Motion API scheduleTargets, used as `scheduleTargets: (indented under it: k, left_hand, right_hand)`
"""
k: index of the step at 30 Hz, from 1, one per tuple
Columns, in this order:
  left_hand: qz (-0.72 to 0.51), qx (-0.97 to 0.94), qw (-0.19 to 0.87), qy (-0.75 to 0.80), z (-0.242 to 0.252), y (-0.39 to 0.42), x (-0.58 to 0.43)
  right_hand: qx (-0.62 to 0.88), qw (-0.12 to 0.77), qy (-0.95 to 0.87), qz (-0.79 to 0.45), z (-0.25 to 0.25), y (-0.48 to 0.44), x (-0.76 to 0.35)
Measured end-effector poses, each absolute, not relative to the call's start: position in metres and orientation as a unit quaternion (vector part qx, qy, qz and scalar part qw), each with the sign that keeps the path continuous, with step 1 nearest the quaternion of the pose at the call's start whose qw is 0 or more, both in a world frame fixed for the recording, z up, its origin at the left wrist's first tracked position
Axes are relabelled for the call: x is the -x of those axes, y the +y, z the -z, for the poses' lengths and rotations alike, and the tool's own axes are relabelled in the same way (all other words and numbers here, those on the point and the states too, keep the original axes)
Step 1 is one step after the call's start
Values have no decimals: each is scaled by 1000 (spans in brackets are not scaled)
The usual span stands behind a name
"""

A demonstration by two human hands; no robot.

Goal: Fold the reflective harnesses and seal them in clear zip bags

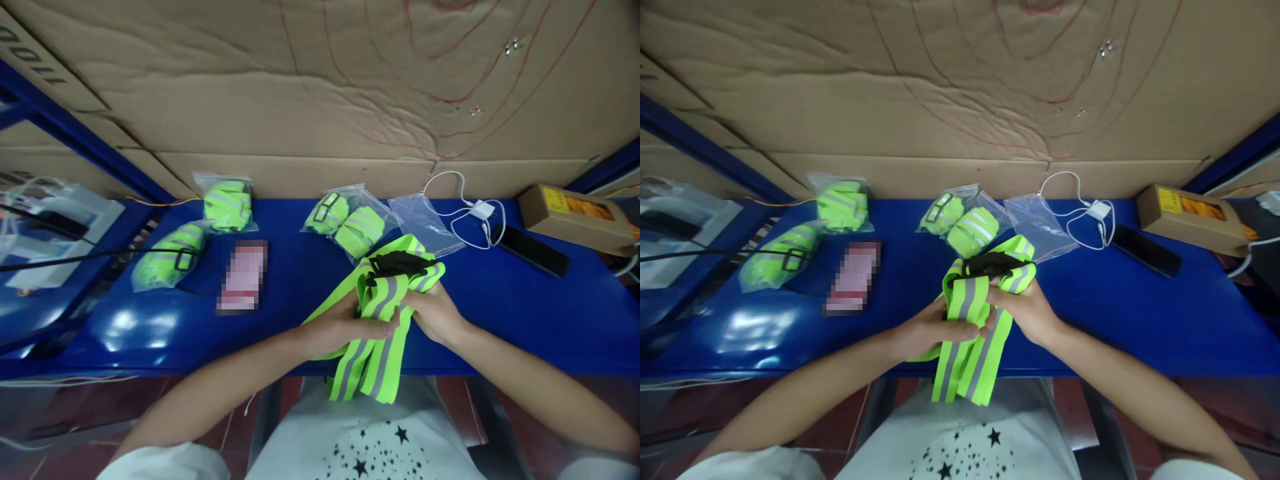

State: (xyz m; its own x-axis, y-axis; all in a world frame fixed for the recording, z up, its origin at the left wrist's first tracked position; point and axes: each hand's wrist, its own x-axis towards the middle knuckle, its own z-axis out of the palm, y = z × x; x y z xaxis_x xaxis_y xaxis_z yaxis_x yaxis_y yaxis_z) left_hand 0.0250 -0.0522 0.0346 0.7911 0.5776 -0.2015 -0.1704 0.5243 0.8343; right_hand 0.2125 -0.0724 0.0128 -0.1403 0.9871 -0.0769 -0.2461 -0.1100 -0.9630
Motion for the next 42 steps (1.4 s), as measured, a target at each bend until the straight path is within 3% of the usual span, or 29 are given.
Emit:
scheduleTargets:
  k: [8,12,16,35,42]
  left_hand:
    - [-254,-479,798,262,-37,-42,-22]
    - [-264,-596,709,270,-35,-39,-27]
    - [-305,-685,602,276,-24,-38,-30]
    - [-337,-676,589,289,-19,-31,-26]
    - [-365,-690,550,296,-22,-27,-24]
  right_hand:
    - [424,462,-643,-439,-36,-72,-219]
    - [442,474,-670,-362,-37,-73,-218]
    - [391,485,-668,-407,-35,-70,-218]
    - [396,423,-700,-418,-30,-71,-224]
    - [433,363,-663,-492,-29,-72,-238]
